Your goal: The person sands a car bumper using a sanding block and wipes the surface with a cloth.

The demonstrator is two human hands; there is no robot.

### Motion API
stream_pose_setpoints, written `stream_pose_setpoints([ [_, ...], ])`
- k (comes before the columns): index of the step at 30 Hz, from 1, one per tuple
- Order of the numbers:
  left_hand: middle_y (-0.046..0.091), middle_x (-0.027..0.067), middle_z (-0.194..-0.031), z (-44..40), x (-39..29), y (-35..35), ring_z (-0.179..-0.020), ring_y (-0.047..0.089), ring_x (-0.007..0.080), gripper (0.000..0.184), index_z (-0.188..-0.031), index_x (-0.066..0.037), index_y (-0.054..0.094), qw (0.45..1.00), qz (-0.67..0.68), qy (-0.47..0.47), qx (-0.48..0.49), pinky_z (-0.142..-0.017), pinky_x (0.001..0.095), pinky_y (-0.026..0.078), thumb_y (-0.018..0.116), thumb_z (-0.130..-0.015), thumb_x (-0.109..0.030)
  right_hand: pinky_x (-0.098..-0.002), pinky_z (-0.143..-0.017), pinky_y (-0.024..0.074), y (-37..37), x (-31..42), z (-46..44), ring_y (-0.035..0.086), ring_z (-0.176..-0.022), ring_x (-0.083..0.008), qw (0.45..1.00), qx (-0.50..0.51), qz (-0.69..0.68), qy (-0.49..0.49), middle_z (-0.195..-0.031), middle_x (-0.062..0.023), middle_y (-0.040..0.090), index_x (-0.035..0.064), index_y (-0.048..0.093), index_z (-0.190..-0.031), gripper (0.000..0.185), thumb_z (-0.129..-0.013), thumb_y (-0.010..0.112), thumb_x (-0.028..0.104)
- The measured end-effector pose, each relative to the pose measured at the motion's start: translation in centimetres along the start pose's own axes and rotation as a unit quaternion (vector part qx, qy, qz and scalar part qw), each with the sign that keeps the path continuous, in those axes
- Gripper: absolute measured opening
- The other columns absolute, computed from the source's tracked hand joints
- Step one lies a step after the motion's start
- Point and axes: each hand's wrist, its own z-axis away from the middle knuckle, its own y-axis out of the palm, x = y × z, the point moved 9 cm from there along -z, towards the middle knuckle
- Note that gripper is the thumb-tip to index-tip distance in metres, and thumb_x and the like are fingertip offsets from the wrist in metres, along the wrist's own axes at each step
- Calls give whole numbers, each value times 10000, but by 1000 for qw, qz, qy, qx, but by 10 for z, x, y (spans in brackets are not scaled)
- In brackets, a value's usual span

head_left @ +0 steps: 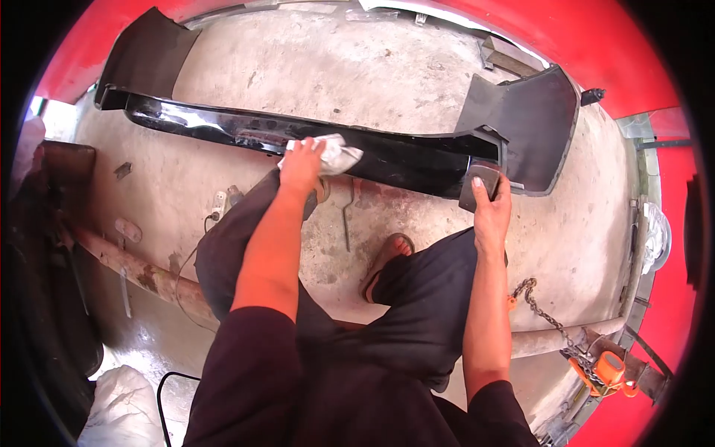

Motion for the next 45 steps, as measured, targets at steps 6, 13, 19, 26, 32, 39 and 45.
stream_pose_setpoints([
  [6,684,175,-1129,-63,160,-52,-1040,666,367,222,-1004,-69,727,978,6,-157,138,-885,460,542,592,-843,-138,-284,-898,466,-6,1,1,590,-1003,-158,999,18,30,-20,-1102,-82,642,-2,550,-1255,407,-894,683,130],
  [13,676,204,-1162,53,283,-208,-1085,654,302,591,-1280,-16,601,945,277,-174,-26,-951,373,490,720,-717,-148,-354,-972,438,-19,3,7,578,-1094,-224,967,52,232,-87,-1169,-132,627,27,571,-1268,426,-885,677,181],
  [19,669,87,-1136,335,349,-210,-951,638,162,532,-1301,59,563,811,414,-396,-117,-874,285,487,724,-811,-72,-360,-977,425,-41,-19,33,566,-1085,-271,906,129,364,-172,-1173,-177,595,-54,507,-1283,426,-944,649,162],
  [26,693,63,-1006,547,409,-172,-876,648,147,411,-1192,12,636,716,372,-587,-64,-793,275,509,686,-785,-15,-377,-992,405,2,-28,45,547,-1117,-298,891,206,378,-144,-1204,-201,580,-48,508,-1288,425,-946,646,165],
  [32,706,54,-903,612,463,-148,-796,642,144,375,-1122,0,672,748,249,-610,-78,-710,289,503,697,-751,-51,-364,-1043,385,41,-17,44,525,-1187,-274,913,222,323,-115,-1287,-189,549,-63,477,-1325,479,-932,657,144],
  [39,668,28,-844,602,479,-92,-694,592,120,256,-1089,-27,675,662,300,-652,-217,-608,281,480,705,-857,-131,-354,-1039,385,55,-24,38,525,-1174,-245,913,243,323,-61,-1276,-169,545,-68,479,-1319,483,-916,667,121],
  [45,582,15,-946,588,430,51,-837,529,135,464,-1171,-61,562,584,348,-729,-81,-649,366,464,654,-906,-431,-352,-1010,418,64,-20,41,546,-1144,-239,908,244,338,-48,-1260,-147,562,-36,496,-1314,474,-894,676,88],
])
